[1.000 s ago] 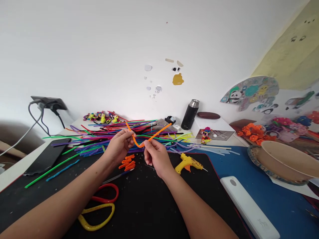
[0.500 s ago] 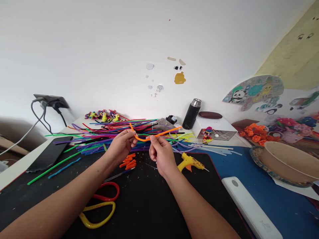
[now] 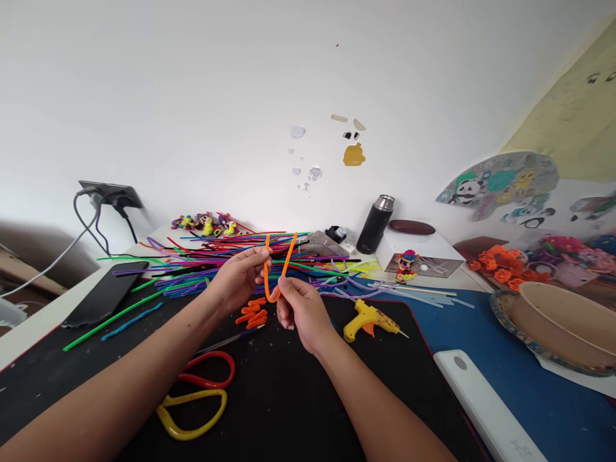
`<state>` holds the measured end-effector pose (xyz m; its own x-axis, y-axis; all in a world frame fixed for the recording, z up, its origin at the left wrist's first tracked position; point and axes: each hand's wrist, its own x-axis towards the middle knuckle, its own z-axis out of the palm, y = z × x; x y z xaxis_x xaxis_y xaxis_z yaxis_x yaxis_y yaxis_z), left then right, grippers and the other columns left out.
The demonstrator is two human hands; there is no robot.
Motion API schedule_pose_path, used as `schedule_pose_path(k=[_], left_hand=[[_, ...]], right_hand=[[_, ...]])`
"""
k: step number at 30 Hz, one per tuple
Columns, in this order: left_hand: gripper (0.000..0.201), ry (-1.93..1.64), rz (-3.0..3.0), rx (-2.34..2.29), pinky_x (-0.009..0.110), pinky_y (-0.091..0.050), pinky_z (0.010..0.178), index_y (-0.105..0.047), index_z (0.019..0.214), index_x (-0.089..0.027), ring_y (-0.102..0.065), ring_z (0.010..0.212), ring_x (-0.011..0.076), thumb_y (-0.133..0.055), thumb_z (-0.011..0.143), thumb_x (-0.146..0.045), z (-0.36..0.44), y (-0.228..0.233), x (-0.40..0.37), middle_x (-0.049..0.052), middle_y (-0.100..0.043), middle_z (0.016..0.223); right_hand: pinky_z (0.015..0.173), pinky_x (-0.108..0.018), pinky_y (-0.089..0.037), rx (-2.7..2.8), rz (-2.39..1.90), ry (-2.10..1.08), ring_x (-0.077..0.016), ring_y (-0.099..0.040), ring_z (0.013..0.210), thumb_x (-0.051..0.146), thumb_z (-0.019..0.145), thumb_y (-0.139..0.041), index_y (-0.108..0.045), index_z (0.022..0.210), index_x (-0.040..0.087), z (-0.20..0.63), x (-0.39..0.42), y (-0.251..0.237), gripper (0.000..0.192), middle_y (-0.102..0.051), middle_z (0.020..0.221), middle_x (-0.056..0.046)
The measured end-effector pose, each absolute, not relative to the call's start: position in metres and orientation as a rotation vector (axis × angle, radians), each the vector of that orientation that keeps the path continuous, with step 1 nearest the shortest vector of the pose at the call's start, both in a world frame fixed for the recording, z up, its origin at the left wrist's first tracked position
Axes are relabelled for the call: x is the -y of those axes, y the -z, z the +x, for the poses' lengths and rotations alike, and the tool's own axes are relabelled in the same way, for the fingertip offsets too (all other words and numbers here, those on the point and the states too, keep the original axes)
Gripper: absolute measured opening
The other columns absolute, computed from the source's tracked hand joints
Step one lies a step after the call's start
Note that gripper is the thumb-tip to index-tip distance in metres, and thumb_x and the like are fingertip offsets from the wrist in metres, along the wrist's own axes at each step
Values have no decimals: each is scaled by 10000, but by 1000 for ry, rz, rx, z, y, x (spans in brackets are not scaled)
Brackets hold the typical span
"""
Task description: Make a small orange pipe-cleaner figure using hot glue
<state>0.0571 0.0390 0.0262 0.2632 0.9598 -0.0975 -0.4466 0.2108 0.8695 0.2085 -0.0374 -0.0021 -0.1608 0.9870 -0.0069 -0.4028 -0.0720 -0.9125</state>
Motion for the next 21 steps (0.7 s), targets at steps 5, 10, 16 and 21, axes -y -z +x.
schedule_pose_path(k=[5,10,16,21], left_hand=[[272,-1122,840,-752,183,-429,467,-718,764,-131,-553,534,89,-952,699,-253,56,-30,-38,14,-678,669],[270,-1054,852,-763,210,-476,511,-729,761,-124,-599,548,111,-957,698,-253,55,-29,-37,30,-695,680],[268,-1033,819,-769,199,-493,516,-745,774,-133,-607,577,104,-971,686,-247,55,-29,-36,85,-796,848],[237,-1049,784,-740,192,-474,475,-755,756,-131,-570,531,89,-967,684,-209,54,-32,-37,71,-778,797]], right_hand=[[400,-225,-239,1059,-860,-1547,-81,-415,392,698,858,-750,-690,774,181,207,40,4,528,-493,478,71],[401,-229,-213,1116,-889,-1604,-77,-420,384,701,849,-760,-674,768,184,206,41,5,530,-506,483,73],[404,-230,-215,1141,-887,-1612,-76,-422,385,707,849,-759,-658,771,188,207,41,6,534,-516,488,74],[403,-230,-217,1133,-880,-1627,-78,-429,387,689,857,-762,-657,784,186,206,41,6,519,-517,494,76]])
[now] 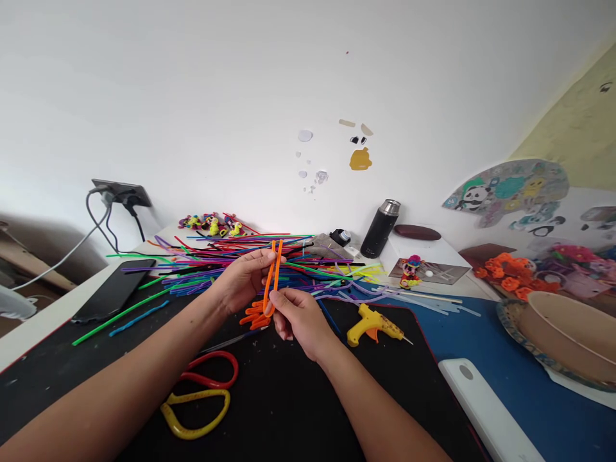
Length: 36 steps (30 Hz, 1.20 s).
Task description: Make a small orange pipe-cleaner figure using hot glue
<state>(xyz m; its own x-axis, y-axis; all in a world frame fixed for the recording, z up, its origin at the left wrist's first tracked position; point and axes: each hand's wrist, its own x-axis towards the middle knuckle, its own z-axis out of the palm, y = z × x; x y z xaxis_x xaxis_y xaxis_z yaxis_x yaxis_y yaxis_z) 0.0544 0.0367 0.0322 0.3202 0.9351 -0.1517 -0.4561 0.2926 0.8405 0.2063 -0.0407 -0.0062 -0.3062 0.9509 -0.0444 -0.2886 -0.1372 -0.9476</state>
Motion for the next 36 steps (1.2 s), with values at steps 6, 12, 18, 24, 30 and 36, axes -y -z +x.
schedule_pose_path(k=[6,12,18,24,30,36], left_hand=[[254,-1043,787,-660,161,-408,421,-761,745,-117,-493,483,61,-981,685,-230,51,-32,-38,17,-668,639],[325,-1058,829,-621,164,-400,437,-729,742,-123,-489,494,65,-1013,649,-250,50,-35,-36,7,-656,609],[316,-1070,880,-638,177,-393,443,-710,732,-132,-484,498,61,-1000,656,-231,50,-38,-35,66,-769,753],[347,-1124,865,-635,152,-407,437,-723,777,-129,-512,498,50,-1019,614,-205,49,-36,-38,64,-797,816],[405,-1115,820,-641,144,-394,425,-792,958,-121,-528,487,55,-1002,612,-135,48,-36,-41,61,-782,762],[324,-1159,902,-691,171,-443,472,-823,839,-112,-560,525,69,-1021,601,-210,48,-40,-38,77,-783,773]], right_hand=[[402,-229,-216,1133,-890,-1653,-76,-439,386,688,857,-764,-679,803,179,205,42,6,519,-526,501,75],[408,-231,-212,1098,-888,-1682,-73,-428,389,688,850,-774,-673,795,181,204,43,7,520,-525,500,74],[410,-232,-223,1102,-888,-1691,-76,-429,392,696,841,-778,-669,776,181,203,42,9,530,-515,492,74],[406,-227,-213,1061,-887,-1697,-70,-404,386,694,821,-797,-668,764,180,203,42,8,533,-503,482,77],[402,-226,-218,1042,-900,-1695,-69,-396,384,701,823,-795,-676,781,176,202,41,12,539,-505,486,76],[393,-222,-220,1021,-994,-1621,-74,-410,380,737,805,-783,-625,778,195,201,38,14,565,-502,494,81]])
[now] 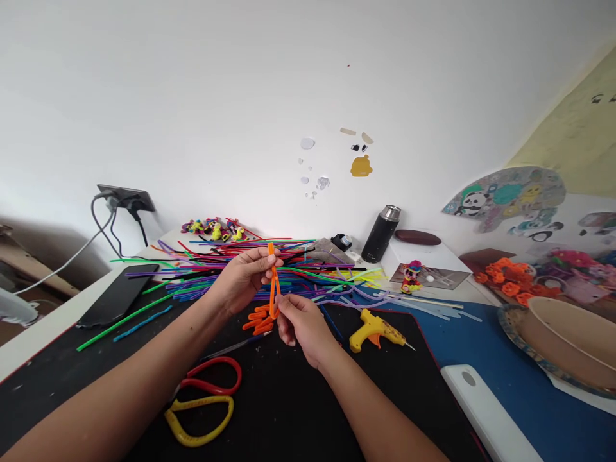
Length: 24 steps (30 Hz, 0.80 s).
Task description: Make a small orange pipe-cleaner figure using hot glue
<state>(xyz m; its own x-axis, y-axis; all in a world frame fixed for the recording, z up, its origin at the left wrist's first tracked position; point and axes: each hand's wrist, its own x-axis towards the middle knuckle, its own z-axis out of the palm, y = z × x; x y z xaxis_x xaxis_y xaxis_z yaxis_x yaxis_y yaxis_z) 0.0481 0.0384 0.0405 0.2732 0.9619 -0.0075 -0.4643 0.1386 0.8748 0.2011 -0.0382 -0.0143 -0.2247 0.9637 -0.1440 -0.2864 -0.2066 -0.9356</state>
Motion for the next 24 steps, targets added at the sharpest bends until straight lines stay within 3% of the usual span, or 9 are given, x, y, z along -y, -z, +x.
schedule_pose_path(k=[10,18,24], left_hand=[[360,-1382,1004,-751,230,-556,581,-770,796,-150,-652,573,123,-1028,592,-295,45,-47,-36,58,-784,763],[375,-1400,999,-747,208,-566,577,-762,769,-147,-642,591,112,-1040,589,-324,46,-48,-36,50,-780,772],[383,-1393,1010,-736,205,-573,587,-763,799,-143,-673,610,122,-1038,594,-315,46,-47,-36,51,-787,775]], right_hand=[[470,-244,-349,1390,-1101,-1262,-103,-481,430,784,988,-519,-652,962,212,205,42,14,589,-575,620,49],[549,-260,-319,1670,-1277,-927,-138,-531,522,640,1061,-517,-578,823,235,208,45,15,474,-619,637,16],[544,-242,-353,1613,-1291,-983,-122,-538,495,638,1073,-485,-551,831,230,209,43,13,479,-614,635,30]])
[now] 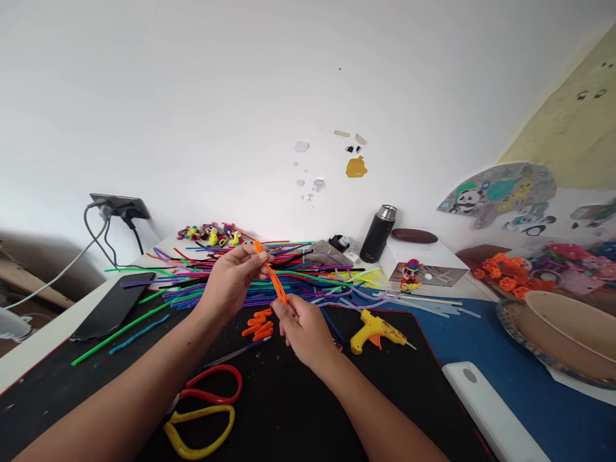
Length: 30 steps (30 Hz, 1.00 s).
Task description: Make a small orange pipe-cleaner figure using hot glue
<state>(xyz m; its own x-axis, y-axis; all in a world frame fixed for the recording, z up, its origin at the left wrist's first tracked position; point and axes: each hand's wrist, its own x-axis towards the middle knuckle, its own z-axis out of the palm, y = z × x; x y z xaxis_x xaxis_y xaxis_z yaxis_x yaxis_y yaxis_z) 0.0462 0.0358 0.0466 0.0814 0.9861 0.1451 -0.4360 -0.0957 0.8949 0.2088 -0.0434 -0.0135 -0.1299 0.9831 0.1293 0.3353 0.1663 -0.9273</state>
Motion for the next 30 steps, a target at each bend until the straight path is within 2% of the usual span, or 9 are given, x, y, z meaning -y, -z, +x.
schedule_pose_path(k=[10,15,25,30], left_hand=[[387,-1380,984,-724,192,-570,570,-767,798,-137,-662,572,107,-1044,587,-305,46,-48,-35,50,-787,761],[375,-1386,973,-708,179,-572,560,-777,786,-127,-653,585,99,-1046,584,-292,46,-50,-35,56,-785,783],[403,-1391,935,-706,153,-549,521,-784,747,-111,-636,554,84,-1071,522,-282,47,-56,-34,44,-757,729],[451,-1349,877,-679,153,-532,496,-839,898,-104,-627,546,87,-1067,552,-281,44,-54,-37,64,-773,740]], right_hand=[[500,-217,-387,1525,-1201,-1143,-91,-522,443,655,1053,-535,-627,845,203,208,41,14,506,-591,603,46],[475,-213,-379,1440,-1138,-1248,-87,-511,422,676,1033,-556,-722,949,178,210,40,13,532,-594,585,45],[394,-204,-334,1323,-1069,-1396,-102,-537,384,810,947,-554,-769,1069,131,210,38,11,722,-648,577,12],[394,-199,-348,1337,-1026,-1447,-102,-549,388,817,927,-578,-779,1050,131,211,39,8,725,-654,577,8]])
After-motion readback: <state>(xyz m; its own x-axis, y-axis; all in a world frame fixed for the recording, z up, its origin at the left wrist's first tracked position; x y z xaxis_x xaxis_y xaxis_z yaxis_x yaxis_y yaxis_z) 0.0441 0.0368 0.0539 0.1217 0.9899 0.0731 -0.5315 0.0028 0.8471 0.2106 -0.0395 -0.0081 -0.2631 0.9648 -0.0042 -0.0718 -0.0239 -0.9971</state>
